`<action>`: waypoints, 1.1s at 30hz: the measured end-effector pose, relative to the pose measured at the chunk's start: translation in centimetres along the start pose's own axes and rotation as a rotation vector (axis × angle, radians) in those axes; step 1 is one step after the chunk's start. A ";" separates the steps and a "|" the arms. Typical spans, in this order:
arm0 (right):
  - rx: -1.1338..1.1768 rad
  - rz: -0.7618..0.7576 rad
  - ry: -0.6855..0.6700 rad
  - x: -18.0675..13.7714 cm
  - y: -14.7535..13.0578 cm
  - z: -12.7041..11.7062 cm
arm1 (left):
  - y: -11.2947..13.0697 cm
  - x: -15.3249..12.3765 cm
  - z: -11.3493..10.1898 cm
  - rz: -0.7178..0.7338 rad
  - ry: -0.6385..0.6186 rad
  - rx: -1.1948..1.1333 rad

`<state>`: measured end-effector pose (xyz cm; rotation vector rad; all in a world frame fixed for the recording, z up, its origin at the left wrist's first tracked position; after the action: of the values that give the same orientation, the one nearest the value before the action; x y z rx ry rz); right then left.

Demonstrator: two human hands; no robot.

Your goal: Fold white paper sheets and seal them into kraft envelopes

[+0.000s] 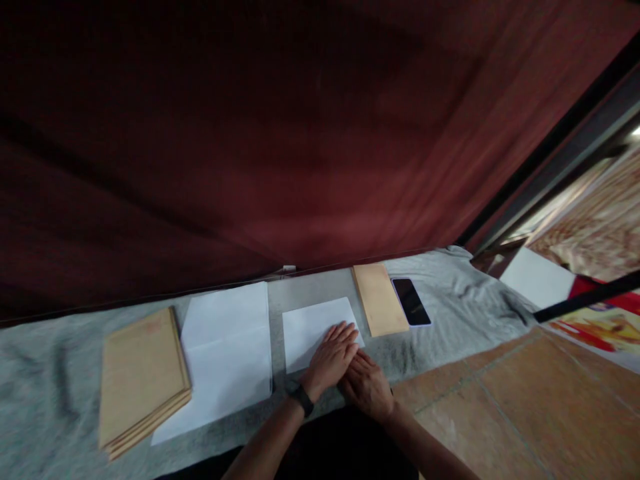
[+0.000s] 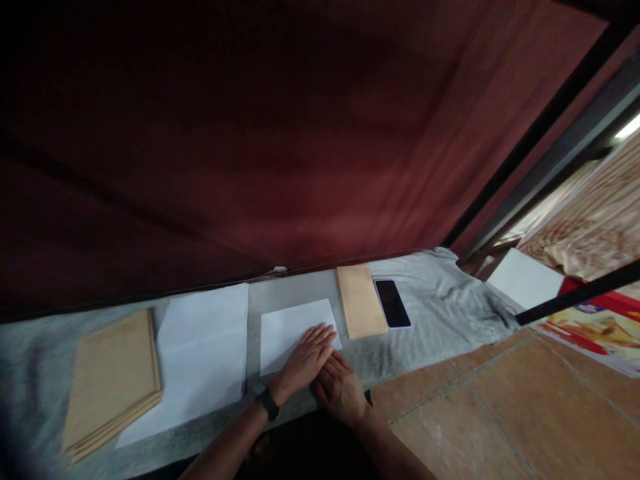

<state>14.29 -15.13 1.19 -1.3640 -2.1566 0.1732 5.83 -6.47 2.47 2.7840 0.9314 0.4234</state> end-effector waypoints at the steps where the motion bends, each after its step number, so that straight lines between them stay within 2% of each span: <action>1: -0.004 0.000 -0.002 0.1 0.0 0.0 | -0.4 0.4 0.3 0.002 0.008 0.018; 7: -0.090 -0.005 -0.018 0.2 -0.2 -0.4 | -2.8 2.2 0.7 -0.019 0.085 0.123; 16: -0.101 -0.031 -0.103 -0.1 0.0 -0.7 | -5.7 3.7 1.2 -0.154 0.078 0.163; 20: -0.136 -0.071 -0.147 -0.2 -0.1 -1.5 | -5.2 3.6 0.9 -0.133 0.098 0.195; 24: -0.128 -0.078 -0.181 -0.2 0.0 -1.7 | -3.2 2.7 0.9 0.047 0.059 0.177; 26: -0.114 -0.072 -0.168 -0.2 0.0 -1.4 | -2.5 2.3 1.0 0.089 0.046 0.165; 29: -0.123 -0.060 -0.116 -0.3 0.1 -0.9 | -2.3 2.2 0.9 0.079 0.065 0.168; 33: -0.171 -0.071 -0.098 -0.5 -0.1 -0.8 | -3.3 3.1 0.9 0.020 0.096 0.188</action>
<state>14.76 -15.75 1.70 -1.3962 -2.3434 0.0287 6.63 -2.07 1.41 2.9670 1.0142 0.5015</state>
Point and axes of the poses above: each hand's wrist, its own x-axis towards the middle knuckle, its own z-axis out of the palm, y = z × x, the point moved 4 cm from there along x, towards the middle knuckle, and after that the axes turned 3 degrees about -z, right-handed, at the moved point
